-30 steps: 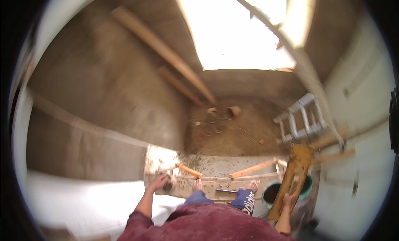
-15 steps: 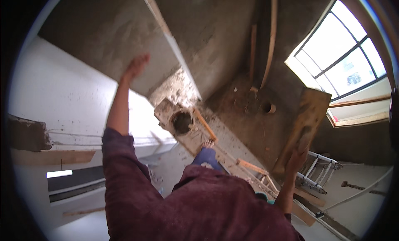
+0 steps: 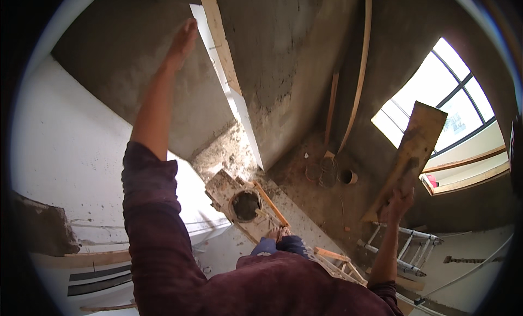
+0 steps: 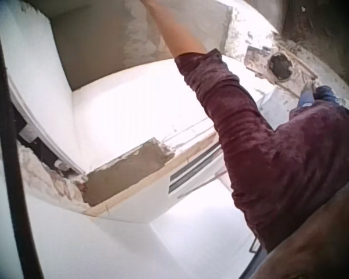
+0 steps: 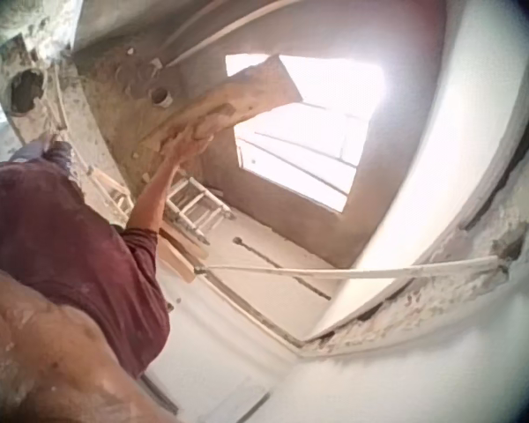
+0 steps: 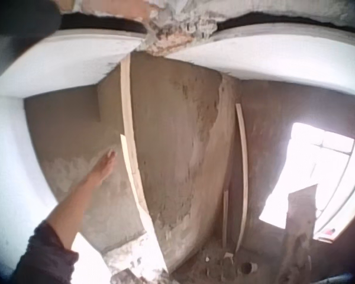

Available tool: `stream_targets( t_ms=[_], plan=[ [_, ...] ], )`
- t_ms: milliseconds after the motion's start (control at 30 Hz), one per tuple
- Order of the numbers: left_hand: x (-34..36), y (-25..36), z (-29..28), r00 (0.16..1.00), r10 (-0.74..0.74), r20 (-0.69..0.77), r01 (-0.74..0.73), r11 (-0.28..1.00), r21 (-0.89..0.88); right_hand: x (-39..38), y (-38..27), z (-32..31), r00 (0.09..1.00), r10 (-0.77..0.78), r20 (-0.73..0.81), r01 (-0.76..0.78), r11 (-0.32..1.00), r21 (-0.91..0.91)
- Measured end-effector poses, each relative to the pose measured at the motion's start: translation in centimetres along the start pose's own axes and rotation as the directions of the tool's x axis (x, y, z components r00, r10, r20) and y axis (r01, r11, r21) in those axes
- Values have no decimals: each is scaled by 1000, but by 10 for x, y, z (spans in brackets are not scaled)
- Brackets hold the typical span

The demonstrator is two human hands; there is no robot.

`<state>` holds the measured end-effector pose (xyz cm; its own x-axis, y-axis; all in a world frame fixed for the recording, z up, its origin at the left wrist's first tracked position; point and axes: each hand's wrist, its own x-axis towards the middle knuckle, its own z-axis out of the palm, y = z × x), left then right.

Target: The person uses a wooden float to smooth wet plaster on a beam, then uses a hammer to remove a wooden board from the wall.

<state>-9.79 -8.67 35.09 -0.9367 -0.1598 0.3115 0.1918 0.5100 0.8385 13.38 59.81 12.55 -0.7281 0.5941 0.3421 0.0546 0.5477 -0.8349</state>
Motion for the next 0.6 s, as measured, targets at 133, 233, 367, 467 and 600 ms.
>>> stream_targets(
  t_ms=[133,233,367,467,600],
  plan=[
    [65,23,5,1000,-17,-18,15,994,-113,3,7,37,997,-47,68,51,997,-60],
    [90,33,11,998,-26,-64,19,994,-104,-23,-31,60,975,113,191,-136,985,111],
    [110,63,21,992,-41,-121,35,998,-56,-29,-48,84,973,-16,231,-74,925,373],
    [124,63,3,990,-11,-142,11,1000,1,-34,-51,134,967,-128,222,33,921,387],
    [166,77,-20,948,273,-163,-242,952,190,-34,-116,213,953,-188,240,52,876,479]
  ],
)
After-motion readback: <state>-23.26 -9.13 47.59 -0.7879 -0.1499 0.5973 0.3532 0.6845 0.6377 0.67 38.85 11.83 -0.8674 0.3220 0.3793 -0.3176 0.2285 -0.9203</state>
